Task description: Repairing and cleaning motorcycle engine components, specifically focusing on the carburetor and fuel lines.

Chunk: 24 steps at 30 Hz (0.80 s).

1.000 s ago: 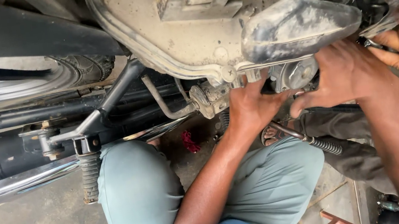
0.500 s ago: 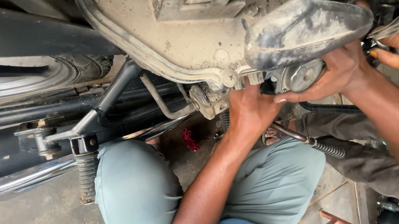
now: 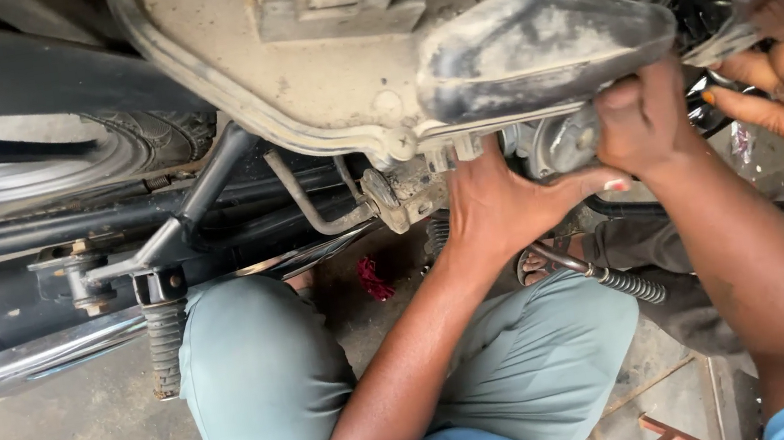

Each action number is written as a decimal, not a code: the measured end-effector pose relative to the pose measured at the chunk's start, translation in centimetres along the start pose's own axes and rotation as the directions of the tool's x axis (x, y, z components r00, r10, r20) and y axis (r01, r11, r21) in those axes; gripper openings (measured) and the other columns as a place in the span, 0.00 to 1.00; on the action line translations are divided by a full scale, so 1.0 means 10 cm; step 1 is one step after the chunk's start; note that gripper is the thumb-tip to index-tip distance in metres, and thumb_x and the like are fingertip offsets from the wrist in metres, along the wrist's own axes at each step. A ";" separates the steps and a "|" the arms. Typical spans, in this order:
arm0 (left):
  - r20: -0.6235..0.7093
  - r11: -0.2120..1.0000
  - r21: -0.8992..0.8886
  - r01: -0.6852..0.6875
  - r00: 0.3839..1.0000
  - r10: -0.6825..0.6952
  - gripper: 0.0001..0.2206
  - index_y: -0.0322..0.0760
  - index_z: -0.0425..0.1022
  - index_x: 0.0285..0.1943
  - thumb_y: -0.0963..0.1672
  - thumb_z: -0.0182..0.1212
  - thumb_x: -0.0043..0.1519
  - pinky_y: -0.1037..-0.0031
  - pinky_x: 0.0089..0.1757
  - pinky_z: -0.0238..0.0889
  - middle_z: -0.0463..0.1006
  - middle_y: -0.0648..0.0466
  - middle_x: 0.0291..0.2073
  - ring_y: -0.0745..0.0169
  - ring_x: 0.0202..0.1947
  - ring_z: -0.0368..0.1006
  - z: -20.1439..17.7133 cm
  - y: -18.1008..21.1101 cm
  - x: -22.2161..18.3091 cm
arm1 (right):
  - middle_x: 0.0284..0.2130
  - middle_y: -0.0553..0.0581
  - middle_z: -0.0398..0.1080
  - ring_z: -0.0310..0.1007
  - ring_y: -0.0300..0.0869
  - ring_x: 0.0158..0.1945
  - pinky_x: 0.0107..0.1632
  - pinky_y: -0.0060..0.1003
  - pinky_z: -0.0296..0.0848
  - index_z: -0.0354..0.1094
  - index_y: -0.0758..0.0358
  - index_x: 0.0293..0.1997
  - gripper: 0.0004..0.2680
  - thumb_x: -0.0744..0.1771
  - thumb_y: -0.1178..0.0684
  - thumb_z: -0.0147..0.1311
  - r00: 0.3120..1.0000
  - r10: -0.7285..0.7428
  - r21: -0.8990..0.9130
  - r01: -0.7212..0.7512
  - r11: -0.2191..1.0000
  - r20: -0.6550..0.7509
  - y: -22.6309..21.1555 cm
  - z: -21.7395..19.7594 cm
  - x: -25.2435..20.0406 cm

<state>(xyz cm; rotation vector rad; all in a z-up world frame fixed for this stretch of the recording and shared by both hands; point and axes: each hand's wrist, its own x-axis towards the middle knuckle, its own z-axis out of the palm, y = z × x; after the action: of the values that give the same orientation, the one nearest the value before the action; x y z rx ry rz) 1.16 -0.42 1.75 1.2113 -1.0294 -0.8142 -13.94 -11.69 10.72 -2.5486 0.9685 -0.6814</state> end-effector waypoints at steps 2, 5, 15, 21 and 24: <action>-0.126 0.990 0.023 -0.137 0.982 0.139 0.51 0.23 0.66 0.62 0.63 0.76 0.39 0.59 0.41 0.77 0.81 0.41 0.41 0.41 0.38 0.82 -0.03 0.09 0.04 | 0.53 0.71 0.69 0.70 0.63 0.51 0.54 0.53 0.70 0.65 0.72 0.61 0.14 0.75 0.50 0.40 0.988 -0.090 -0.553 0.146 0.820 0.127 -0.05 0.01 0.03; -0.123 0.930 0.195 -0.311 0.933 0.338 0.55 0.18 0.64 0.63 0.63 0.76 0.36 0.53 0.43 0.74 0.77 0.33 0.47 0.32 0.45 0.78 -0.11 0.08 0.02 | 0.49 0.68 0.70 0.72 0.61 0.47 0.49 0.50 0.68 0.66 0.71 0.59 0.14 0.71 0.60 0.33 0.999 -0.029 -0.110 0.026 0.994 -0.029 -0.17 0.03 0.10; -0.330 0.979 0.068 -0.193 0.922 0.204 0.48 0.29 0.67 0.64 0.62 0.78 0.43 0.61 0.46 0.76 0.79 0.41 0.49 0.43 0.47 0.81 0.15 0.11 0.04 | 0.52 0.73 0.70 0.71 0.67 0.51 0.52 0.55 0.70 0.65 0.74 0.62 0.14 0.76 0.52 0.37 0.947 -0.285 -0.354 0.319 0.879 0.146 -0.04 -0.09 0.22; -0.199 0.993 0.097 0.060 0.979 -0.040 0.44 0.31 0.72 0.57 0.63 0.77 0.40 0.62 0.45 0.77 0.83 0.45 0.45 0.48 0.43 0.84 0.07 0.26 0.05 | 0.51 0.70 0.71 0.71 0.62 0.51 0.56 0.50 0.70 0.65 0.70 0.61 0.20 0.78 0.41 0.33 0.978 -0.059 -0.175 0.095 0.980 0.199 -0.04 -0.12 0.21; -0.260 0.996 0.088 -0.012 0.965 0.035 0.46 0.29 0.70 0.61 0.61 0.77 0.40 0.62 0.44 0.76 0.82 0.43 0.45 0.45 0.42 0.83 0.10 0.24 0.07 | 0.51 0.68 0.71 0.71 0.60 0.52 0.57 0.47 0.69 0.65 0.69 0.60 0.23 0.78 0.35 0.30 0.971 0.048 -0.095 -0.027 0.995 0.233 -0.15 -0.18 0.27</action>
<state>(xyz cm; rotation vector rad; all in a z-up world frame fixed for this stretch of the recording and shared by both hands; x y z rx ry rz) 0.41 -1.01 4.25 1.3377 -0.8671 -0.5776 -12.32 -12.73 13.73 -2.6077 0.9829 -0.3213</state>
